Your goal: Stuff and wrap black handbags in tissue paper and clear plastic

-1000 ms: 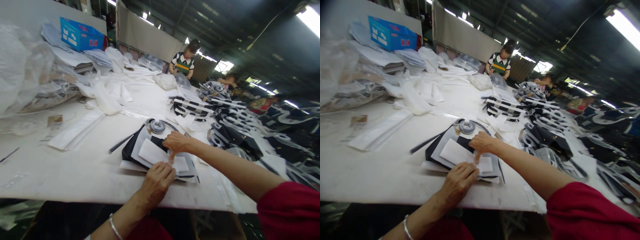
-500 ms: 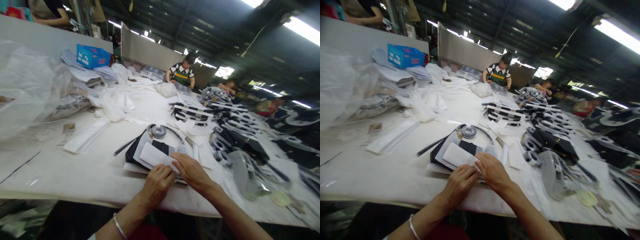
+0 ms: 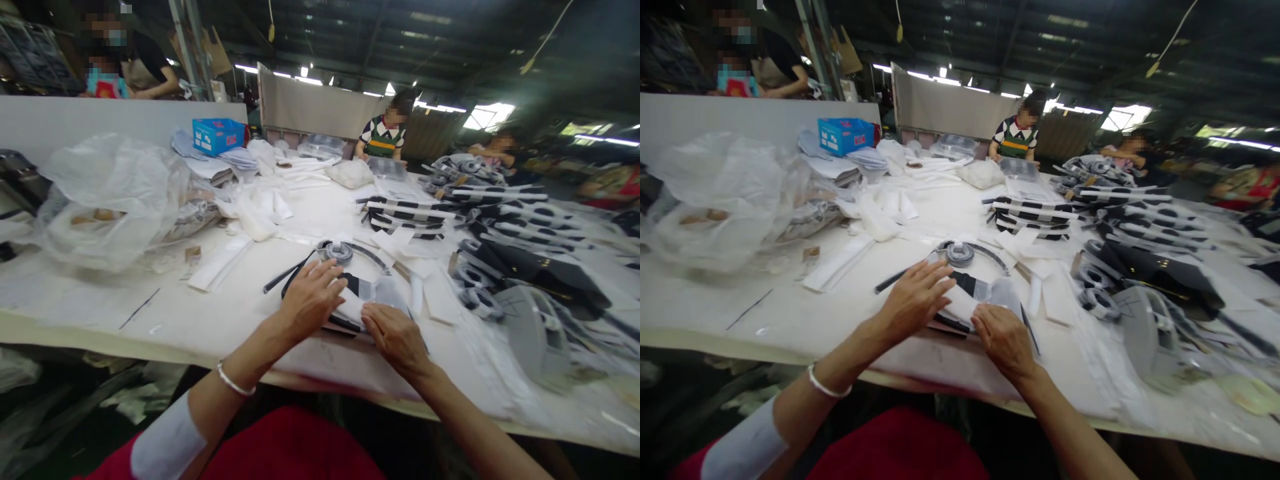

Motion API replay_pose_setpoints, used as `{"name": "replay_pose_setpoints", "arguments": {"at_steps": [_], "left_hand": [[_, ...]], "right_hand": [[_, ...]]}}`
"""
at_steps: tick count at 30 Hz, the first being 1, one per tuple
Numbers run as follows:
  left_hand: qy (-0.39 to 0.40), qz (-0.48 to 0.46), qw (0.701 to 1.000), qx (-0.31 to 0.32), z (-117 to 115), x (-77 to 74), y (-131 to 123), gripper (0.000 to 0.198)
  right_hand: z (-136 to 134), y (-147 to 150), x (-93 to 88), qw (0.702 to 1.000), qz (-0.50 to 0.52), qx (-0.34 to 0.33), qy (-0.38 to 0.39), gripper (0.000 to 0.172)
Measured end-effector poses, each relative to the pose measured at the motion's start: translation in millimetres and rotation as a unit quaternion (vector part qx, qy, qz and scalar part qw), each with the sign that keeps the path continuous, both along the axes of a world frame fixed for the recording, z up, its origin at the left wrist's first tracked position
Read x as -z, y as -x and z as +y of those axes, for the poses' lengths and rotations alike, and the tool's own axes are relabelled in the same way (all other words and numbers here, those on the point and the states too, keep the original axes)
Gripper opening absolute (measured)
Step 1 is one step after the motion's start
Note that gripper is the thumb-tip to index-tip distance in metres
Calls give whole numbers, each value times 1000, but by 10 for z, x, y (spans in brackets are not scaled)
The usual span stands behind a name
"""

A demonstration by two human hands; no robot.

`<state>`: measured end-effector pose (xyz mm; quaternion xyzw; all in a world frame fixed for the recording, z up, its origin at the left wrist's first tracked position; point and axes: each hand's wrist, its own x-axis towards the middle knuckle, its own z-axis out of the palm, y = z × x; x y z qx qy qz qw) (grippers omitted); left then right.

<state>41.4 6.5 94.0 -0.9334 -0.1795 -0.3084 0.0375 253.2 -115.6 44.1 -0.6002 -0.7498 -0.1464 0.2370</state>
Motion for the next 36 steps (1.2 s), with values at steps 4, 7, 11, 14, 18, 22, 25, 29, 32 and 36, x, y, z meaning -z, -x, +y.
{"name": "replay_pose_setpoints", "arguments": {"at_steps": [4, 7, 11, 14, 18, 22, 25, 29, 32, 36], "left_hand": [[40, 107, 992, -54, 281, 106, 112, 25], [78, 118, 988, -55, 339, 346, 171, 21], [90, 86, 990, -64, 331, 539, 218, 26], [100, 72, 991, -56, 329, 566, 225, 28], [117, 65, 990, -43, 337, 551, 230, 32], [160, 53, 986, -9, 388, 527, 288, 35], [258, -27, 966, -7, 505, 468, 362, 37], [367, -40, 920, -128, 718, 332, 397, 37], [397, 10, 905, -154, 841, 244, 336, 39], [418, 55, 894, -152, 931, 196, 204, 41]], "right_hand": [[-3, 13, 16, 1000, -5, 7, 13, 28], [-3, 11, -9, 1000, -10, 6, 29, 28], [65, 4, -192, 996, 2, 5, 88, 28], [210, 96, -386, 995, 14, 12, 95, 26], [448, 398, -440, 996, 21, -14, 85, 39], [546, 648, -225, 984, 23, -11, 177, 56], [524, 676, -100, 983, 29, 2, 183, 56], [493, 636, -91, 986, 42, -6, 162, 55], [488, 638, -103, 988, 34, -8, 151, 53], [484, 660, -91, 990, 18, -7, 140, 54]]}}
